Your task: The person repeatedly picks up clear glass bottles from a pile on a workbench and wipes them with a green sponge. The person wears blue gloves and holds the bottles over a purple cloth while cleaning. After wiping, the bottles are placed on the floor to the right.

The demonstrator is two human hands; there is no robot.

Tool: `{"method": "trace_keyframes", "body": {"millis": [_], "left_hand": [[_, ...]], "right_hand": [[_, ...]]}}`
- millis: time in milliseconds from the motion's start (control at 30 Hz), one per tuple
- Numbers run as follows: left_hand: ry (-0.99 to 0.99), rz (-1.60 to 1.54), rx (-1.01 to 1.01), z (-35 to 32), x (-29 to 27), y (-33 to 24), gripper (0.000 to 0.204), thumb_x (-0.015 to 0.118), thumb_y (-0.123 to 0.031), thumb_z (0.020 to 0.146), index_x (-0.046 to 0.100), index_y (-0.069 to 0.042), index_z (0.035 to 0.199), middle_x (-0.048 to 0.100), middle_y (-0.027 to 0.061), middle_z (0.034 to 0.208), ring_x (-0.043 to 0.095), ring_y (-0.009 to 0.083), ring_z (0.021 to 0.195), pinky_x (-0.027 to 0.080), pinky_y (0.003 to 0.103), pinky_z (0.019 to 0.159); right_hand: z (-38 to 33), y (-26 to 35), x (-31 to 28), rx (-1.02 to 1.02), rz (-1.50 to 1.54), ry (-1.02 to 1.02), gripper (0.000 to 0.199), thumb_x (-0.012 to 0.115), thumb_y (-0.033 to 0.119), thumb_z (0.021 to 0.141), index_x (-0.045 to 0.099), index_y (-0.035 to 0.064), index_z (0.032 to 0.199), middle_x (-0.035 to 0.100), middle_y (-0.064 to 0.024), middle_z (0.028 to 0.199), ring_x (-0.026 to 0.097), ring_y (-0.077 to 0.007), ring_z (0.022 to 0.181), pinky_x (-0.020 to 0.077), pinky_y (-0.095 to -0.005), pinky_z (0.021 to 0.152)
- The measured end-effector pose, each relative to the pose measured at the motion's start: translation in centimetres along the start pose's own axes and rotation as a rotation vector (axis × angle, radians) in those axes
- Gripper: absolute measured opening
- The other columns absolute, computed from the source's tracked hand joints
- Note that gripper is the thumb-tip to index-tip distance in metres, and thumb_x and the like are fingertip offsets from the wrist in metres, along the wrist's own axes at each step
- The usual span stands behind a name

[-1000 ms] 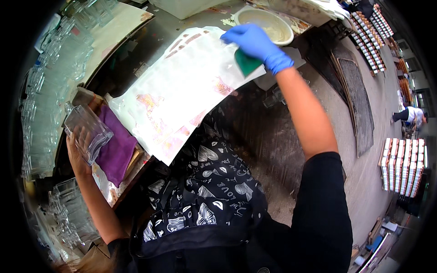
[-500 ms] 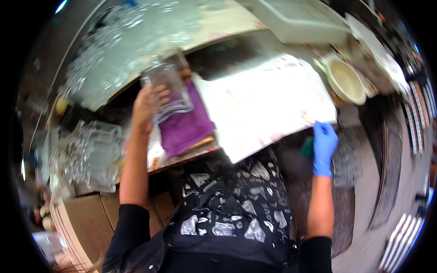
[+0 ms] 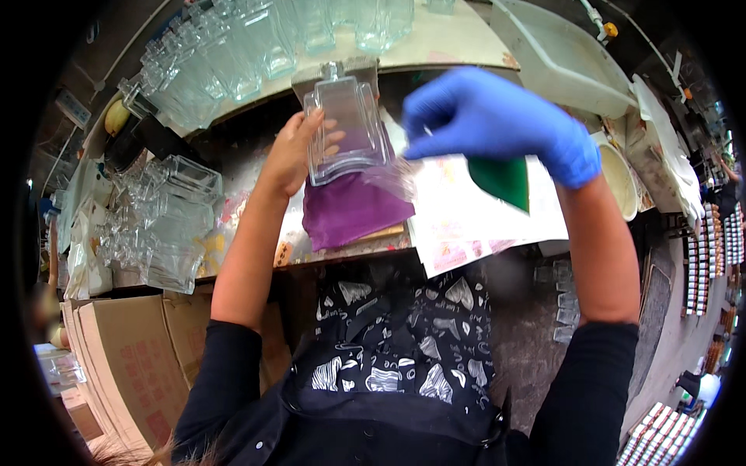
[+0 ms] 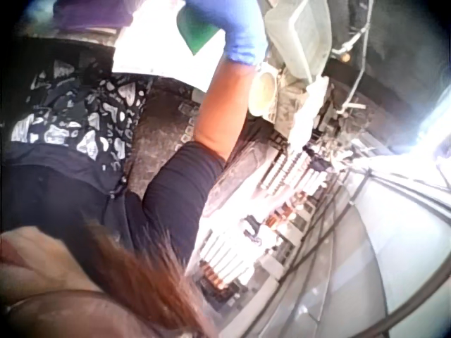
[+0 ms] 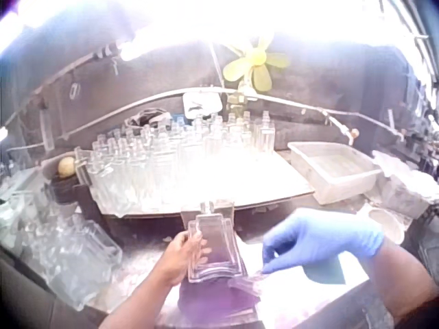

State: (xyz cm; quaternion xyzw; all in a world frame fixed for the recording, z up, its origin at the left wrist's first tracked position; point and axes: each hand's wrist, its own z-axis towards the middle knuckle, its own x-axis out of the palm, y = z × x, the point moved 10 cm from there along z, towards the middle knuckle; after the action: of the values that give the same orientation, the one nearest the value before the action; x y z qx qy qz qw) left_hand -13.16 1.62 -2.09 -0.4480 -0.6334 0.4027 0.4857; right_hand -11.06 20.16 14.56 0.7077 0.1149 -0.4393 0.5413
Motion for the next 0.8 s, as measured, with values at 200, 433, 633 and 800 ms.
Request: {"method": "trace_keyframes", "body": {"millis": [200,433,633,800], "left_hand": [[0.152,-0.065,-0.055,0.5,0.6,-1.0,0.047,0.054,-0.038,0.096,0.046,0.000,0.124,0.059,0.0178,0.111,0.065,0.0281,0.098,0.055,0.040,0.083],[0.219,-0.110,-0.102,0.5,2.0,-2.5,0.042,0.039,-0.033,0.102,0.048,0.000,0.127,0.061,0.0167,0.116,0.065,0.0247,0.101,0.059,0.037,0.083],[0.205,-0.104,-0.089,0.0,2.5,-3.2,0.039,0.047,-0.034,0.100,0.053,-0.003,0.123,0.064,0.0111,0.108,0.065,0.0194,0.097,0.055,0.034,0.081],[0.166,-0.064,-0.025,1.3,1.2,-1.2,0.057,0.053,-0.039,0.096,0.037,0.000,0.134,0.054,0.0185,0.121,0.063,0.0240,0.101,0.056,0.038,0.080]], "right_hand": [[2.7,1.2,0.7,0.075,0.252,0.228,0.024,0.056,0.018,0.094,0.069,-0.0023,0.094,0.070,-0.0073,0.086,0.063,-0.0128,0.079,0.0499,-0.0265,0.072],[0.0,2.7,1.5,0.138,0.201,0.283,0.015,0.077,0.015,0.080,0.069,0.0011,0.082,0.065,-0.0001,0.071,0.060,-0.0049,0.066,0.0500,-0.0203,0.063],[-0.7,1.6,2.2,0.158,0.256,0.274,0.017,0.076,0.016,0.081,0.069,0.0005,0.081,0.064,0.0002,0.070,0.058,-0.0049,0.066,0.0488,-0.0210,0.063],[1.4,2.1,3.5,0.080,0.201,0.301,0.022,0.075,0.022,0.080,0.067,0.0016,0.081,0.058,0.0001,0.064,0.051,-0.0066,0.061,0.0440,-0.0248,0.059]]}}
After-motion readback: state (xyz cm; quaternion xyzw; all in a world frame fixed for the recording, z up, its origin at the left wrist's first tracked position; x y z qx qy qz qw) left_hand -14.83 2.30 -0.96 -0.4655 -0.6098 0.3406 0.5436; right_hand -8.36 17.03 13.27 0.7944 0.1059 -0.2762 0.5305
